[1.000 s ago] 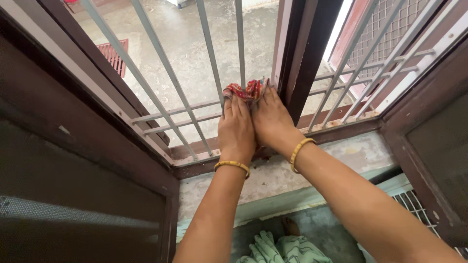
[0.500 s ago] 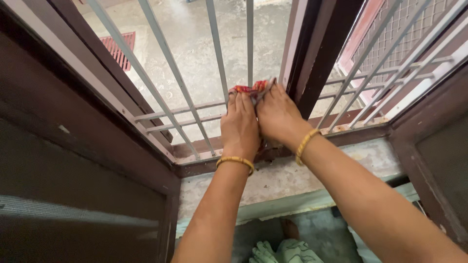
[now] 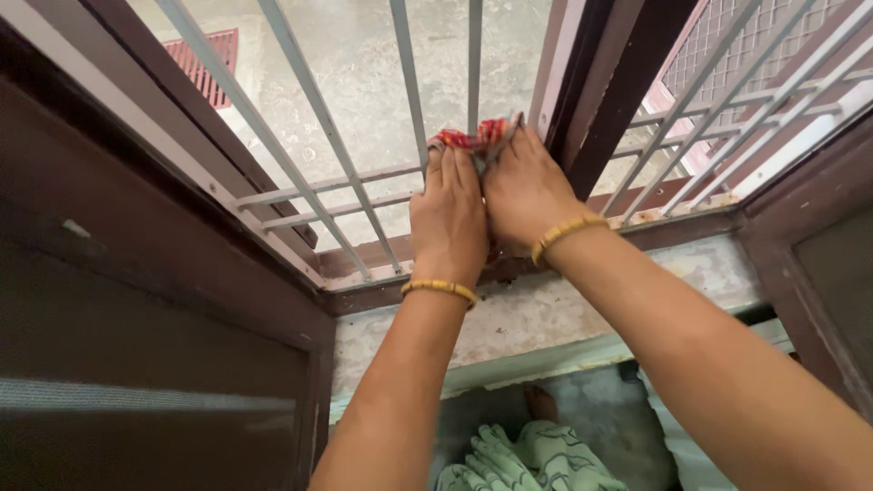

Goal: The person uses a patterned cloth to wipe the vertical and horizontal bars of a metal window grille. They systematically clean the bars from top to bottom and across the width of the window, focusing on removing dust or grime from the metal surface.

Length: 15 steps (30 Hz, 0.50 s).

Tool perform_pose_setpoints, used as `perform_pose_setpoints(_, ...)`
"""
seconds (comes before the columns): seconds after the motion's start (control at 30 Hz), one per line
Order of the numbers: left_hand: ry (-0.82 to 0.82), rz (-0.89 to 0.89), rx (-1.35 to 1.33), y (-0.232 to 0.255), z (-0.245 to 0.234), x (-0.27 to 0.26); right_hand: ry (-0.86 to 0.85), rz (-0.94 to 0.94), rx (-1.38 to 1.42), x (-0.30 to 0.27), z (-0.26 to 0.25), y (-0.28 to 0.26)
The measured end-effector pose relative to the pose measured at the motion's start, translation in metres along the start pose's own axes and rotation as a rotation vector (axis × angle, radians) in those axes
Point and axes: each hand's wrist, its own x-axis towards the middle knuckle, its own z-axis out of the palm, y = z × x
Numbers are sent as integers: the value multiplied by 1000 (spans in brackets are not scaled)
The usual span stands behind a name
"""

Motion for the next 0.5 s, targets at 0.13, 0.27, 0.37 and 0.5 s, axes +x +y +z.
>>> perform_pose_setpoints(0.13, 53, -58, 30, 6, -1, 8, -139, 44, 110, 28, -2, 9)
perform_pose_setpoints(0.27, 14, -20, 11, 2, -1, 1, -143, -15, -46, 7, -4, 5)
perform_pose_setpoints(0.37, 28, -28, 11, 2, 6, -2, 125, -24, -68, -15, 4, -2)
perform_pose_setpoints(0.5, -4, -77, 78, 8, 13, 11, 30, -1, -128, 8, 19, 6)
